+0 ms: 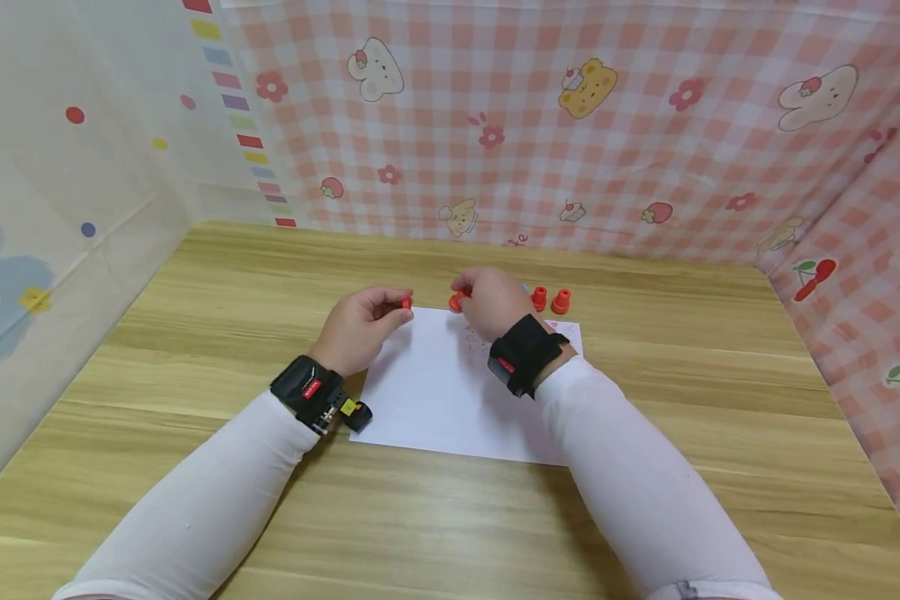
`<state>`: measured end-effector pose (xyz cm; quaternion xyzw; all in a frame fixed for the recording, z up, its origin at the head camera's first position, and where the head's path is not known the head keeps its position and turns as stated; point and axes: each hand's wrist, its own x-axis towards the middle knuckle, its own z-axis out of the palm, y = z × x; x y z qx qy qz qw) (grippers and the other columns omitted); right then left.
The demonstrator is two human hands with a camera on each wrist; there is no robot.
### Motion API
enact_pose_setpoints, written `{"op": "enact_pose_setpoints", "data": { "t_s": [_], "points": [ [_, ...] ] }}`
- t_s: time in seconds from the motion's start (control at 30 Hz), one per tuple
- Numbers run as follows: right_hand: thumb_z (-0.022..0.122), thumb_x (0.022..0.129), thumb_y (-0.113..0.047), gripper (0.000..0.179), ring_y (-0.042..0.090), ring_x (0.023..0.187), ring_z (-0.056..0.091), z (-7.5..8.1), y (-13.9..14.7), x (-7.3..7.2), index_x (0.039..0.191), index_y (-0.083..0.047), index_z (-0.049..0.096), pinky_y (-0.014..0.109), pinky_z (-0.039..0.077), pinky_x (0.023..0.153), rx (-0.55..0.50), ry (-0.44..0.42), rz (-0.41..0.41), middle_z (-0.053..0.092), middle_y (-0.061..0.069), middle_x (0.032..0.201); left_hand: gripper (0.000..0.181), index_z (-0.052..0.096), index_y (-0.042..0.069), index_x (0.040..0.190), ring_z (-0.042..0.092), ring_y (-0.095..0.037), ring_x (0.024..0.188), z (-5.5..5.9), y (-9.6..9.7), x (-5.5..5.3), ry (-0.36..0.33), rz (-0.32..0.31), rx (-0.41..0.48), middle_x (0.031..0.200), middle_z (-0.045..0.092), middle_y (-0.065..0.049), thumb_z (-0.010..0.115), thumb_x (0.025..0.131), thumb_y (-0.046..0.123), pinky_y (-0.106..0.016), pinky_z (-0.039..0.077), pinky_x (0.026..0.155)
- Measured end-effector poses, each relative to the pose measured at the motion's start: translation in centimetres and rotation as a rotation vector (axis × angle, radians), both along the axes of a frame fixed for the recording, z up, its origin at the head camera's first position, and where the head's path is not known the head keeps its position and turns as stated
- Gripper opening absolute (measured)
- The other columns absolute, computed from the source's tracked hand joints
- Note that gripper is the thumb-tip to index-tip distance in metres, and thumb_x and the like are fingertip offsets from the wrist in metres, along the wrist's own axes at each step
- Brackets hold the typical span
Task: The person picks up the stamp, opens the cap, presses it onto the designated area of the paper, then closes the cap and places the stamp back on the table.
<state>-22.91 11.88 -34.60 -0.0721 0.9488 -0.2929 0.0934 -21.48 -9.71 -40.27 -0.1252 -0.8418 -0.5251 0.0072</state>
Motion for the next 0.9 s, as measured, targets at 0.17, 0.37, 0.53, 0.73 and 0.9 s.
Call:
{"op": "enact_pose_setpoints", "data": {
  "t_s": [0.17,0.37,0.53,0.73,0.9],
  "points": [
    [0.065,0.103,-0.009,0.029,0.033,0.109,0.060,-0.3,-0.5,-1.0,0.132,-0.007,0.070,0.046,0.053,0.105,0.048,-0.004,0.036,0.070,0.014,0.122,0.030,0.073,0.007,0.128,0.070,-0.019,0.099,-0.1,-0.1,0.0,-0.008,-0.003,0.003,0.115,0.077,-0.004,0.074,0.101,0.019,-0.036,0.059,0.087],
    [0.069,0.101,-0.007,0.024,0.032,0.105,0.061,-0.9,-0.9,-1.7,0.124,-0.006,0.074,0.046,0.053,0.104,0.075,-0.001,0.059,0.073,0.013,0.116,0.027,0.074,0.006,0.125,0.070,-0.019,0.099,-0.2,-0.1,0.1,-0.003,-0.003,0.006,0.115,0.077,-0.005,0.074,0.100,0.018,-0.038,0.059,0.088],
    [0.069,0.100,-0.006,0.022,0.030,0.104,0.063,-1.2,-0.9,-2.2,0.121,-0.006,0.076,0.045,0.055,0.103,0.099,-0.015,0.061,0.076,0.011,0.116,0.025,0.075,0.005,0.122,0.070,-0.019,0.098,-0.1,-0.1,0.1,0.008,-0.005,0.004,0.114,0.078,-0.005,0.074,0.100,0.017,-0.038,0.059,0.087],
    [0.070,0.098,-0.003,0.023,0.029,0.107,0.065,-1.7,-0.8,-3.0,0.120,-0.007,0.078,0.045,0.054,0.105,0.154,-0.003,0.080,0.077,0.011,0.118,0.026,0.075,0.006,0.123,0.070,-0.018,0.098,-0.1,0.0,0.1,0.016,-0.010,0.000,0.114,0.077,-0.005,0.075,0.100,0.019,-0.033,0.058,0.084],
    [0.072,0.097,-0.004,0.024,0.029,0.107,0.065,-1.9,-0.8,-3.3,0.120,-0.007,0.078,0.045,0.054,0.106,0.191,-0.003,0.091,0.077,0.011,0.117,0.027,0.074,0.007,0.125,0.070,-0.018,0.097,-0.1,0.0,0.1,0.017,-0.012,0.000,0.115,0.077,-0.005,0.074,0.100,0.018,-0.031,0.057,0.082]
  ]
}}
